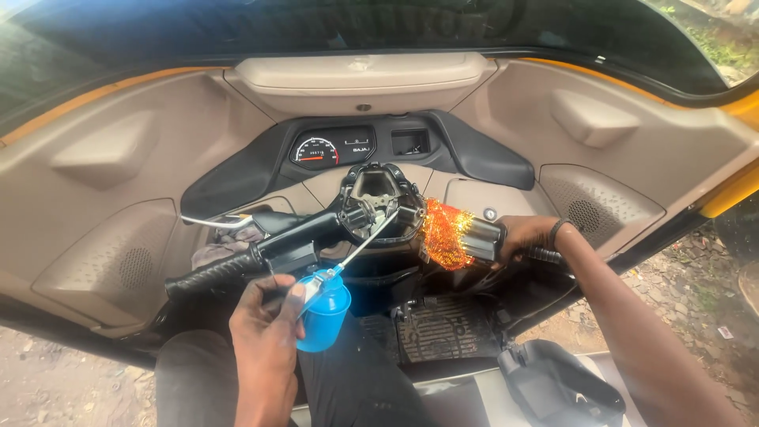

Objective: Repairing the steering and dashboard assembly of an auto-rickshaw, including cleaning components and applying lubricant.

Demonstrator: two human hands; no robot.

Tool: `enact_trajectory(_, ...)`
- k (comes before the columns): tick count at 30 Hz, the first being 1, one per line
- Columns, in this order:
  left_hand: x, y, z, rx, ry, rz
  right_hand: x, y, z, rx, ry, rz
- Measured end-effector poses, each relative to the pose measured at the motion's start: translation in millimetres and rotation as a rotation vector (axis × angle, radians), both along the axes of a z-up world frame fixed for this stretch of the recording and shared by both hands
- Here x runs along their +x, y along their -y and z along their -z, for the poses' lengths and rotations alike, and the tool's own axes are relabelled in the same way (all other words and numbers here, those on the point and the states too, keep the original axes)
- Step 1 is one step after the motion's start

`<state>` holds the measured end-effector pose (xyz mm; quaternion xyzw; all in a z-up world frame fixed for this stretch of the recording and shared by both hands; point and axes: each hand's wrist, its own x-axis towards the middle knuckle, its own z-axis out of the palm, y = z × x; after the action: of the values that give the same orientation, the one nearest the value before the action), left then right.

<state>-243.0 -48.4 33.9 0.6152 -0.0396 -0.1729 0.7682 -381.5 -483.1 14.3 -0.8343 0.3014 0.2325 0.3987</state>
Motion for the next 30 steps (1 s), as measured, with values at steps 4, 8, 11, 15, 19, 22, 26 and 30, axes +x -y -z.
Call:
enact_trajectory(4, 0, -2, -14, 0.068, -0.040, -0.009, 1, 5, 6, -0.021, -0.020, 0.027)
enact_trajectory(8, -2, -2, -3, 0.064, -0.015, -0.007, 1, 1, 1, -0.018, -0.017, 0.032)
enact_trajectory(11, -9, -2, -1, 0.065, 0.037, -0.011, 1, 6, 8, -0.041, -0.019, 0.043)
enact_trajectory(15, -17, -3, -14, 0.104, 0.018, -0.003, 0, 10, 14, -0.089, -0.036, 0.023)
enact_trajectory(19, -21, -1, -3, 0.056, -0.003, 0.041, -1, 14, 14, -0.071, -0.038, 0.019)
enact_trajectory(22, -24, -3, 1, 0.026, 0.023, 0.065, 0, 10, 16, -0.100, -0.034, 0.004)
enact_trajectory(26, -25, 0, -3, 0.015, 0.067, 0.078, -1, 8, 10, -0.090, -0.054, 0.044)
enact_trajectory(30, -26, -5, -17, 0.032, 0.095, 0.090, -1, 5, 8, -0.152, -0.099, 0.032)
